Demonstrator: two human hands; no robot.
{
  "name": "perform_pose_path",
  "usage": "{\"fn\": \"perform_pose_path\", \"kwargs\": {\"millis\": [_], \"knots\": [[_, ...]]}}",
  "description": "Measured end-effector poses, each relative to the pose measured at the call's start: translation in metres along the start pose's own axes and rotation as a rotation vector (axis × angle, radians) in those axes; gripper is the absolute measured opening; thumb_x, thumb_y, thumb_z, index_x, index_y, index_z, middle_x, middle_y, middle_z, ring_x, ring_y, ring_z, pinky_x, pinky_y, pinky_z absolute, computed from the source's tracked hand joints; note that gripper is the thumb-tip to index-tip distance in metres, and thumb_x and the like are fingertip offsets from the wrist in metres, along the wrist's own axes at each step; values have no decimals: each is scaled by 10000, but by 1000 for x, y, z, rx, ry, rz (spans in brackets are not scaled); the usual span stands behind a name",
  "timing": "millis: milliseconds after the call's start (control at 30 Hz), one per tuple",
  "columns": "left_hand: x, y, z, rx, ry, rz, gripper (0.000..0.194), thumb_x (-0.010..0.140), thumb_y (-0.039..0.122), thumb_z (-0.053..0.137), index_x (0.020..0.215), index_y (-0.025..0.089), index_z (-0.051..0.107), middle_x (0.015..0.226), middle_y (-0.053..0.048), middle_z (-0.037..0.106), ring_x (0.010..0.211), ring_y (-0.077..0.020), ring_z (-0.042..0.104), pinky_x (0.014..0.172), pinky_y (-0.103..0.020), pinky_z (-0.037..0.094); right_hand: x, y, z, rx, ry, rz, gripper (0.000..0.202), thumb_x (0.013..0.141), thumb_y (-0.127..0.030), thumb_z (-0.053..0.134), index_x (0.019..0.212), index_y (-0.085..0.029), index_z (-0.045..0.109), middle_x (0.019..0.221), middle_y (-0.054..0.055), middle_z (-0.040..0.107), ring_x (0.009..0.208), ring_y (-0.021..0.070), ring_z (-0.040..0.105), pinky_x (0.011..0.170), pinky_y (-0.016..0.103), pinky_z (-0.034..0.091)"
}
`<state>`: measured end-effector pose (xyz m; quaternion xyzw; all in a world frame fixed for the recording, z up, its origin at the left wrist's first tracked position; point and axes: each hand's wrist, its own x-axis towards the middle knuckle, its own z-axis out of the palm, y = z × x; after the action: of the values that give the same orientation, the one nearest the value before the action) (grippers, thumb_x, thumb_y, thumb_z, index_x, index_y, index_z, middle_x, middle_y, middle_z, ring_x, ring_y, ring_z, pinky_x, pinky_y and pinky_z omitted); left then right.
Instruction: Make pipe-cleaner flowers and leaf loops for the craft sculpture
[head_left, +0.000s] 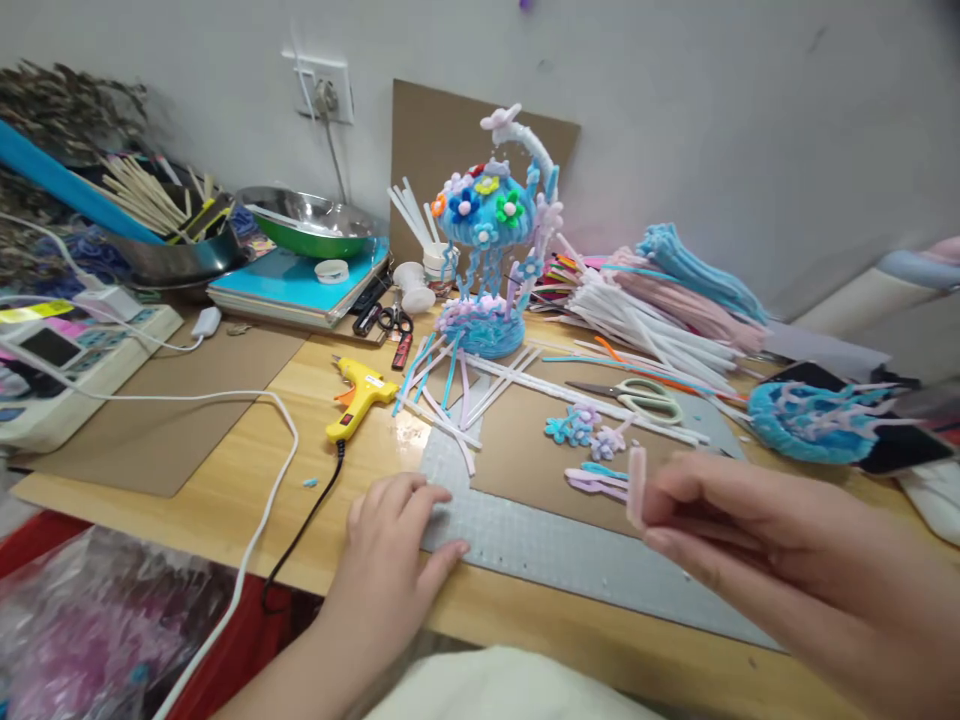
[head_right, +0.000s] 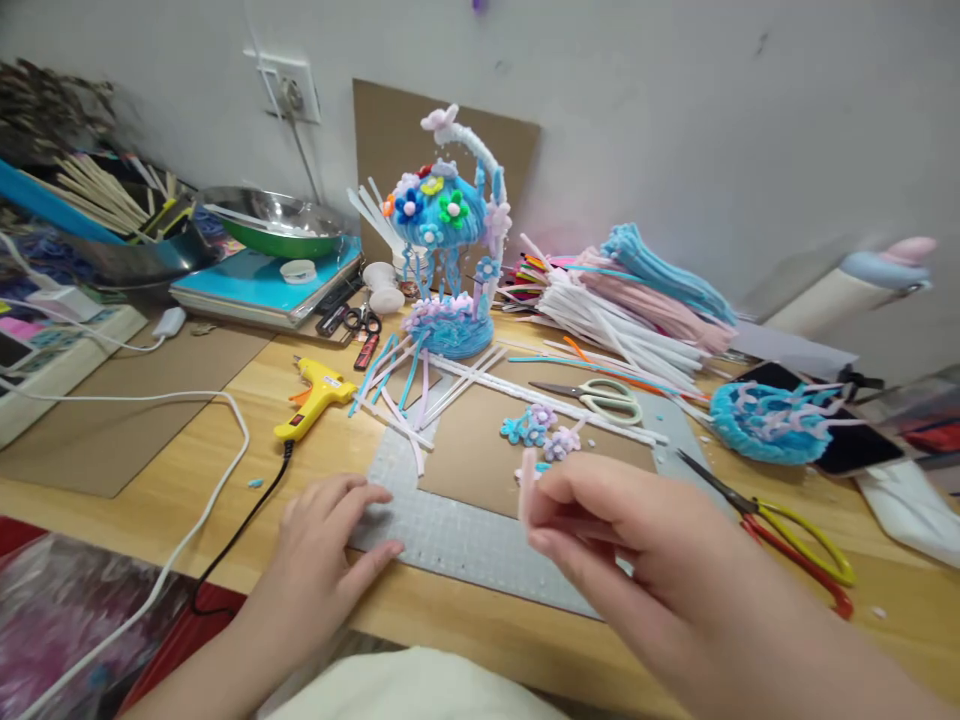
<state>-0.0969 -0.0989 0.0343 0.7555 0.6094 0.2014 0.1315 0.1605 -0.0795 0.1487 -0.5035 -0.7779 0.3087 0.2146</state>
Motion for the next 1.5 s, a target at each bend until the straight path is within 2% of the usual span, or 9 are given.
{"fn": "perform_pose_path", "kwargs": {"millis": [200,367,467,533,800,1100,1233,1300,1500], "knots": [[19,1,0,315,246,-94,266,840,308,512,1056,160,559,1071,-137,552,983,-329,485,817,-493,365,-26,36,-2,240,-56,151,146,857,-316,518,786,-197,562,773,24,576,729,151,530,634,246,435],[41,67,-19,-246,160,342,271,847,229,536,1117,244,514,1162,-73,521,1122,-222,452,931,-368,374,-21,43,-11,656,-182,243,137,788,-276,626,749,-156,573,734,-1,548,651,96,469,593,220,376],[52,112,-25,-324,107,637,342,795,284,639,1124,275,543,1167,-48,556,1113,-214,467,952,-352,336,-17,44,-19,914,-325,252,185,726,-270,693,761,-133,573,675,-21,515,543,59,415,501,197,316],[62,130,-24,-379,118,679,169,807,262,626,973,240,607,998,-28,636,972,-187,539,882,-327,361,-13,45,-24,1043,-363,249,199,726,-273,692,787,-131,568,662,-20,514,516,54,406,469,192,289],[93,140,-6,-615,-36,258,166,840,297,548,758,176,626,701,7,607,684,-138,536,652,-243,383,-1,55,-21,856,63,195,259,780,-368,651,756,-145,522,575,-58,453,479,39,352,429,168,217],[67,96,-3,-764,-414,-27,301,842,426,501,718,177,616,584,23,494,586,-127,456,559,-232,349,-6,63,-4,1112,128,238,277,776,-399,632,725,-175,476,542,-67,465,397,32,328,382,175,182],[70,85,-10,-837,-225,-18,281,826,336,558,1086,231,580,943,-38,604,809,-162,532,725,-275,410,-4,59,-6,1025,33,262,271,775,-395,631,715,-165,501,494,-75,443,382,29,297,363,169,183],[76,90,-17,-944,-195,-6,268,802,337,603,1047,228,610,933,-38,605,800,-155,532,698,-260,415,-2,56,-7,1027,-83,256,252,781,-372,629,722,-155,515,495,-69,450,389,32,309,360,168,188],[96,111,-20,-1326,-637,31,206,730,312,711,888,181,688,624,23,545,521,-60,430,514,-185,354,5,53,-8,1293,-372,309,140,819,-269,578,789,-150,512,520,-67,455,361,24,339,368,167,200]]}}
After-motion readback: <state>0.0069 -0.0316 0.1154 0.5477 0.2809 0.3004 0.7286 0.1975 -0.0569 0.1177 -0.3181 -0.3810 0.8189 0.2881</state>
